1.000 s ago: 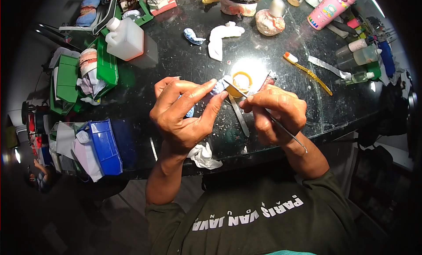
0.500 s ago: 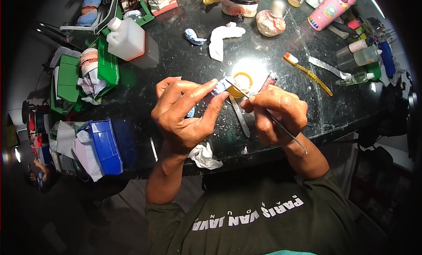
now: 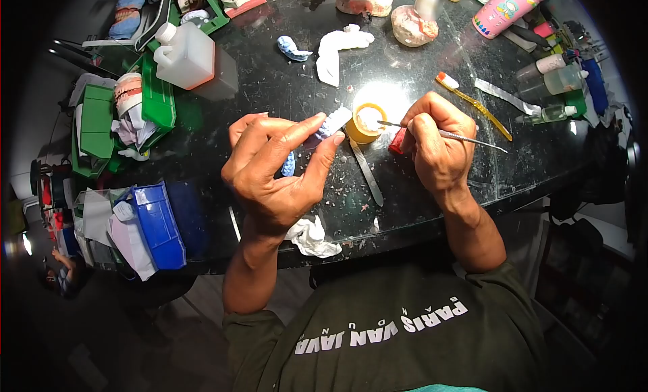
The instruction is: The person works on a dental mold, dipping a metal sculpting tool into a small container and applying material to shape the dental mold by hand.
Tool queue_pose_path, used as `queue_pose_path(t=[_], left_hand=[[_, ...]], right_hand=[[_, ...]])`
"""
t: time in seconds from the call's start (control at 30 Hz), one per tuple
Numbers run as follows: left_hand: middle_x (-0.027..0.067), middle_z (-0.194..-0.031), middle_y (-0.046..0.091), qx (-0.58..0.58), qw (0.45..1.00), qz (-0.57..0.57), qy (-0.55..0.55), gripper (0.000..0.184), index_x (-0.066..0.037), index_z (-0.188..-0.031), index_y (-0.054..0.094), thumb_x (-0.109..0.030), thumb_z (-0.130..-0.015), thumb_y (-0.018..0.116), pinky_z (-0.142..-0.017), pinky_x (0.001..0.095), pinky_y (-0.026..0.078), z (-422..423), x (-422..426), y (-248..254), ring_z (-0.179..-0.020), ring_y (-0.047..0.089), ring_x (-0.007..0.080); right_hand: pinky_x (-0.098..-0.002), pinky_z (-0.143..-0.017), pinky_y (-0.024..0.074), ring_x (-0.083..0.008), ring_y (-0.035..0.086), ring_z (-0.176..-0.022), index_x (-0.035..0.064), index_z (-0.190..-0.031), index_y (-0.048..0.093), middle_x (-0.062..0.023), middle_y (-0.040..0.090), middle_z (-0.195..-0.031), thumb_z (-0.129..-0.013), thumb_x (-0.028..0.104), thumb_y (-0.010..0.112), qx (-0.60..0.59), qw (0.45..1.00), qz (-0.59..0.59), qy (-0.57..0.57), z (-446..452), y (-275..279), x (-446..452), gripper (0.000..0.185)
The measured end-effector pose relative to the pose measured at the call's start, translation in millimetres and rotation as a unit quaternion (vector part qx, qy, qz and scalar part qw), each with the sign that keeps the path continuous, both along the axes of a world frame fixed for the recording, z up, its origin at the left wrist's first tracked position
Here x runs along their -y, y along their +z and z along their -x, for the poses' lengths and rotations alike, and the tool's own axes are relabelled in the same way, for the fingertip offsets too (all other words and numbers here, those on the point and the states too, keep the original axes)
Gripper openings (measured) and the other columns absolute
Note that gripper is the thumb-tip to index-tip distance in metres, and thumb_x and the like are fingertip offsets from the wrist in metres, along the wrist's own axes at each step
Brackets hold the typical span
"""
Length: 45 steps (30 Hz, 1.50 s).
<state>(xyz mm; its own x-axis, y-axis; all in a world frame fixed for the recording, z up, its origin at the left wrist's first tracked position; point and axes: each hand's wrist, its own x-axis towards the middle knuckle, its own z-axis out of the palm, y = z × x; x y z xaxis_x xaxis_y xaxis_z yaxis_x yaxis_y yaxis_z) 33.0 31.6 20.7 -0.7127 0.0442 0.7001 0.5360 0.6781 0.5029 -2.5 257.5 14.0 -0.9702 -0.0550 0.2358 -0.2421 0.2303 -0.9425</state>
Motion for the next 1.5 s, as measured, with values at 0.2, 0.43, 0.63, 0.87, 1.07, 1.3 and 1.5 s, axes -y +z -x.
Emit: queue_pose_path(t=[0.2, 0.43, 0.63, 0.87, 1.07, 1.3, 1.5], left_hand=[[0.0043, -0.082, 0.071, 0.004, 1.000, 0.004, 0.004, 0.033, -0.005, -0.103, 0.083, -0.002, -0.072, 0.095, -0.087, 0.0370, 0.051, -1, 0, 2, -0.077, 0.065, 0.0170], [0.0044, -0.082, 0.071, 0.006, 1.000, -0.004, 0.004, 0.033, -0.005, -0.103, 0.083, -0.002, -0.072, 0.095, -0.086, 0.0364, 0.051, -1, 0, 0, -0.077, 0.065, 0.0170], [0.0048, -0.082, 0.071, 0.007, 1.000, 0.005, 0.001, 0.034, -0.005, -0.103, 0.083, -0.003, -0.072, 0.096, -0.086, 0.0363, 0.051, -1, 1, 3, -0.077, 0.066, 0.0174], [0.0053, -0.082, 0.072, 0.003, 1.000, 0.009, 0.001, 0.034, -0.005, -0.103, 0.083, -0.006, -0.072, 0.097, -0.086, 0.0368, 0.052, 0, 0, 3, -0.076, 0.065, 0.0183], [0.0051, -0.083, 0.072, 0.005, 1.000, 0.012, 0.002, 0.033, -0.006, -0.101, 0.084, -0.006, -0.071, 0.096, -0.087, 0.0380, 0.052, 0, -2, 3, -0.076, 0.065, 0.0191], [-0.0010, -0.081, 0.074, 0.015, 1.000, 0.004, 0.004, 0.030, -0.012, -0.101, 0.085, -0.012, -0.073, 0.096, -0.092, 0.0412, 0.049, 0, -3, 0, -0.075, 0.067, 0.0149], [0.0045, -0.083, 0.072, 0.008, 1.000, 0.014, -0.007, 0.034, -0.006, -0.101, 0.084, -0.005, -0.070, 0.096, -0.086, 0.0379, 0.052, 0, -3, 2, -0.076, 0.065, 0.0192]], right_hand=[[-0.0212, -0.045, 0.0373, -0.0046, 0.051, -0.048, -0.0029, -0.080, 0.065, -0.0042, 0.062, -0.059, -0.095, -0.001, 0.048, 0.008, 1.000, -0.006, 0.008, 2, -6, -1, 0.023], [-0.0205, -0.044, 0.0369, -0.0043, 0.050, -0.047, -0.0024, -0.083, 0.066, -0.0052, 0.065, -0.060, -0.096, 0.000, 0.049, 0.035, 0.999, 0.019, 0.017, 1, -5, 0, 0.021], [-0.0205, -0.044, 0.0380, -0.0048, 0.051, -0.046, -0.0029, -0.083, 0.066, -0.0064, 0.066, -0.061, -0.096, 0.001, 0.050, 0.048, 0.999, 0.020, 0.014, 0, -4, 1, 0.021], [-0.0260, -0.047, 0.0453, -0.0093, 0.061, -0.051, -0.0047, -0.080, 0.067, -0.0070, 0.065, -0.058, -0.091, -0.002, 0.055, 0.034, 0.997, 0.069, 0.021, -2, 1, -1, 0.017], [-0.0291, -0.053, 0.0529, -0.0158, 0.067, -0.056, -0.0048, -0.087, 0.068, -0.0100, 0.071, -0.069, -0.087, -0.001, 0.056, -0.201, 0.970, 0.099, 0.093, -9, 1, -4, 0.013], [-0.0327, -0.060, 0.0594, -0.0221, 0.075, -0.064, -0.0035, -0.092, 0.073, -0.0089, 0.073, -0.073, -0.073, -0.009, 0.065, -0.314, 0.941, -0.004, 0.121, -7, -2, 6, 0.022], [-0.0323, -0.061, 0.0604, -0.0225, 0.076, -0.065, -0.0031, -0.093, 0.073, -0.0096, 0.074, -0.075, -0.072, -0.010, 0.065, -0.316, 0.941, -0.008, 0.124, -6, -3, 7, 0.023]])
